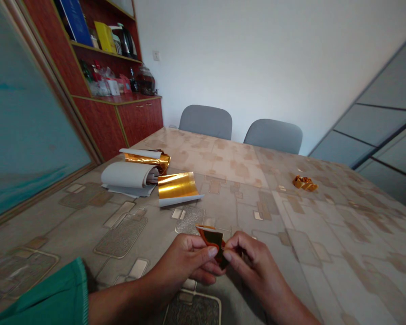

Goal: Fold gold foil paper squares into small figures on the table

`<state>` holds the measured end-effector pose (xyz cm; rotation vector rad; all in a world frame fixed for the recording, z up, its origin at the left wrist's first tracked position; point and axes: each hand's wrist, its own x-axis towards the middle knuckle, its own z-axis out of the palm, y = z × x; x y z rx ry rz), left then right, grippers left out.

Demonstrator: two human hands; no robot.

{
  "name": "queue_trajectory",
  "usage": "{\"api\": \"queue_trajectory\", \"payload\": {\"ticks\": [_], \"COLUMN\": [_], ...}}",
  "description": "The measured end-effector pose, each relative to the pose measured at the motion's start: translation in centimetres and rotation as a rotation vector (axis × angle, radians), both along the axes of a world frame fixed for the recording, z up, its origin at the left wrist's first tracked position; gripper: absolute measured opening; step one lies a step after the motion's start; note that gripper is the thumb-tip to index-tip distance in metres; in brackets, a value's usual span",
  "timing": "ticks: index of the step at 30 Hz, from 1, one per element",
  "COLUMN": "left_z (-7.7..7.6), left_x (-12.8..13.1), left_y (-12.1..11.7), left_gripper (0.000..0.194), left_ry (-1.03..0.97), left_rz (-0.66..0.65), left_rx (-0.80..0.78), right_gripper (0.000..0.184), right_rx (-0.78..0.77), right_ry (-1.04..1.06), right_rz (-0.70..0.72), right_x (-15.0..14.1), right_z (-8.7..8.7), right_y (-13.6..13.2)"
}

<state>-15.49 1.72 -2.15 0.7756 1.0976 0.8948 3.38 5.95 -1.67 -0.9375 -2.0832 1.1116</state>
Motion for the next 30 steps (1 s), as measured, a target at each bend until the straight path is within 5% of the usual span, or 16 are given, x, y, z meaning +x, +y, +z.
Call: {"api": "queue_trajectory", "payload": {"ticks": [9, 18, 30], "left_z": [-0.5, -0.1, -0.5], "left_x": [0.1, -0.1, 0.0], "left_y": [0.1, 0.2, 0.1], "left_gripper": [0.057, 0.047, 0.043], "left_ry": [-0.018, -0.104, -0.086], "left_rz": [-0.005, 0.145, 0.131], "left_rx": [-0.006, 0.014, 0.091], "right_gripper": [0.025, 0.043, 0.033], "right_rx": [0.024, -0.368, -0.329], "right_ry": [0.006, 0.275, 0.239], "right_rz": [0.015, -0.023, -0.127], "right_x": [-0.5, -0.4, -0.7], "right_z": [-0.2, -0.9, -1.8], "right_y": [-0.3, 0.3, -0.3]}}
